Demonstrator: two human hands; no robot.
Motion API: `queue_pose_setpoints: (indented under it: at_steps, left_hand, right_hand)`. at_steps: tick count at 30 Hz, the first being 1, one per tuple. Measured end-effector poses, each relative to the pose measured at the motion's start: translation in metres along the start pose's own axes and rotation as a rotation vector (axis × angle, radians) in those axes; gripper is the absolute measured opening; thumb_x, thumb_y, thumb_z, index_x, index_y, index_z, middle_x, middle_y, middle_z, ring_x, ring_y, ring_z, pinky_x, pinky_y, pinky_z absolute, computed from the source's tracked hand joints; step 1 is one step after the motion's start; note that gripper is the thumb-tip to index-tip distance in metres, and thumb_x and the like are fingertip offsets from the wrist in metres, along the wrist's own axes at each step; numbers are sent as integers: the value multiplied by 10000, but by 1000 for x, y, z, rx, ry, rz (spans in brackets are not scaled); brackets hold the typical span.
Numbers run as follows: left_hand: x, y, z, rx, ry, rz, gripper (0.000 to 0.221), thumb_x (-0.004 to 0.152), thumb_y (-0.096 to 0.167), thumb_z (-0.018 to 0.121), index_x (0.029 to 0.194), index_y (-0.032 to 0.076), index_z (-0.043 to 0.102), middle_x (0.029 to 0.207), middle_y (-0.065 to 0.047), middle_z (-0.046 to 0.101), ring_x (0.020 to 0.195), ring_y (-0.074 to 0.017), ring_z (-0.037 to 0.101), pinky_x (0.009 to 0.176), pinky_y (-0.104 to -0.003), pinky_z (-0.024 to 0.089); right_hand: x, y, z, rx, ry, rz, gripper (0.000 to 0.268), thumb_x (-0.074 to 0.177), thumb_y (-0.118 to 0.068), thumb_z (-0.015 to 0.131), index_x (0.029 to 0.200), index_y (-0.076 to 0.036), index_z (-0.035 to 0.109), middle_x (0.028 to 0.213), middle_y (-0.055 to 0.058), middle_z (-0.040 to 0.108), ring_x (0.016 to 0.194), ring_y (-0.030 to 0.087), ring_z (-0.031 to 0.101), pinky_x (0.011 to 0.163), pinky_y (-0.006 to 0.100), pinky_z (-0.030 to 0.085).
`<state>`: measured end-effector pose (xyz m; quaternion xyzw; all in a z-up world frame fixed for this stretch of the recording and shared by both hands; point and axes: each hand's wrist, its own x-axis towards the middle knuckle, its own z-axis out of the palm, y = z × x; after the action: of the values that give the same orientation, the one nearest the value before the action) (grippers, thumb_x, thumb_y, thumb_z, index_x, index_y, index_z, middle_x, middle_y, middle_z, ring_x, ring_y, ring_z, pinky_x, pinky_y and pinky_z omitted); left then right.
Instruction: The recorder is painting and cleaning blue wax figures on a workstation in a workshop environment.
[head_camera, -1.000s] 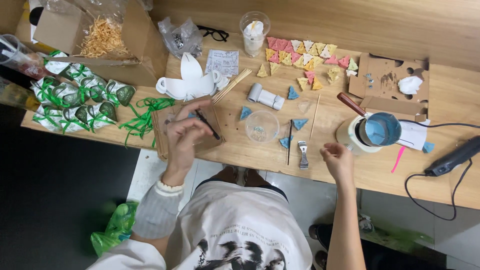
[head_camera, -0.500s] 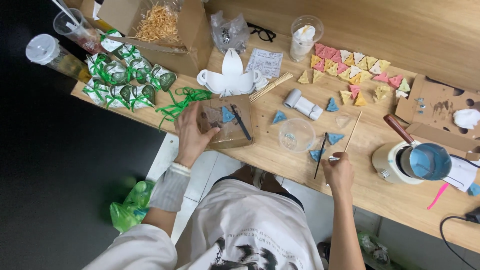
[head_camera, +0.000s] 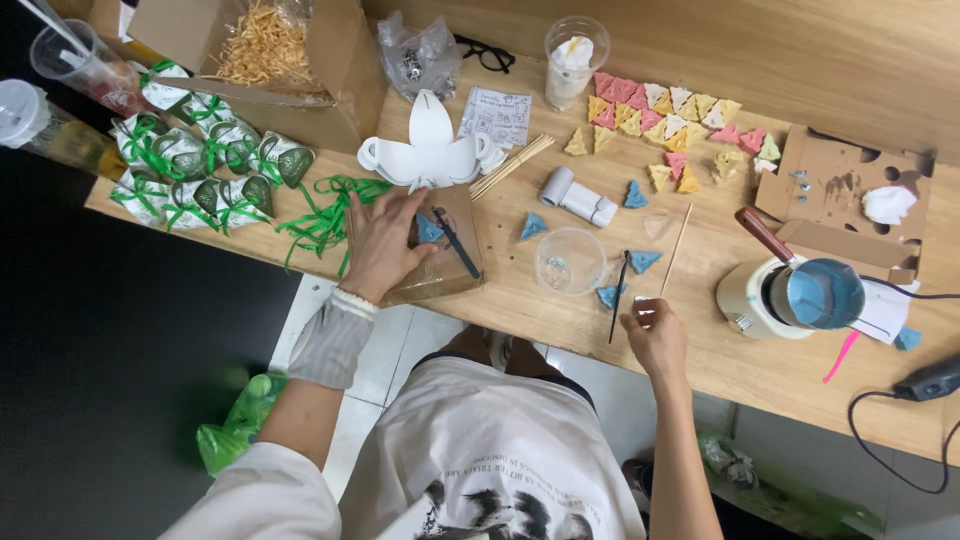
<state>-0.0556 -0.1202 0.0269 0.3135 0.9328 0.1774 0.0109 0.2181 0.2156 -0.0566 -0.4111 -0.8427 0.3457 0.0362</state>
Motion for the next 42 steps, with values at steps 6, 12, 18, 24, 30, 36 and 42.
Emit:
queue_pose_setpoints:
  at_steps: [6, 12, 18, 24, 30, 36, 42]
  left_hand:
    - [-3, 2, 0, -31, 21, 13, 871, 704, 267, 890, 1472, 130, 504, 1308, -119, 627, 1325, -328, 477, 1215, -661, 85]
    - [-13, 28, -7, -587, 162, -33, 781, 772, 77, 822, 1471, 84, 472, 1226, -75, 629, 1152, -240, 611, 1027, -446, 447]
    - [-16, 83, -7, -1491, 9, -170, 724, 804, -135, 738, 1455, 69, 496, 1286, -2, 601, 1082, -90, 619, 922, -252, 549]
    - [-8, 117, 14, -1843, -241, -197, 630, 858, -156, 704, 1444, 18, 553, 1302, -53, 630, 1174, -119, 615, 987, -269, 538]
    - [-2, 147, 12, -1755, -323, -113, 665, 870, -118, 707, 1484, 25, 496, 1395, -61, 594, 1193, -124, 596, 1026, -270, 520]
    - [0, 156, 14, -1506, -328, 45, 793, 866, -116, 706, 1564, 69, 376, 1477, -68, 500, 1200, -131, 586, 978, -267, 536]
    - [4, 154, 43, -1472, -326, 35, 735, 891, -130, 680, 1538, 44, 379, 1470, -116, 484, 1117, -178, 694, 948, -272, 593]
  right_hand:
    - [-14, 1, -10, 176, -41, 119, 347, 879, -222, 769, 1134, 0, 692, 893, 151, 764, 712, 226, 719, 646, 370, 549]
    - [-11, 17, -9, 292, -2, 94, 309, 893, -206, 740, 1118, 3, 704, 864, 139, 768, 686, 180, 727, 633, 341, 559]
    - [10, 15, 31, -46, 34, 30, 337, 807, -147, 765, 1104, -12, 681, 883, 192, 767, 822, 351, 722, 762, 451, 547]
    - [21, 22, 51, -136, 57, 2, 361, 780, -65, 706, 1128, -15, 623, 868, 227, 737, 895, 420, 701, 813, 504, 526]
    - [-9, -5, -9, 249, -117, 57, 436, 821, -34, 636, 1255, -29, 674, 869, 194, 761, 798, 301, 738, 734, 413, 563]
    - [-61, -85, -103, 1174, -178, 147, 342, 888, 68, 597, 1213, 7, 686, 1083, 147, 765, 916, 217, 763, 782, 374, 597]
    - [-61, -38, -89, 1241, 82, -253, 208, 1113, -125, 611, 1141, 77, 650, 900, 191, 701, 785, 213, 681, 753, 308, 515]
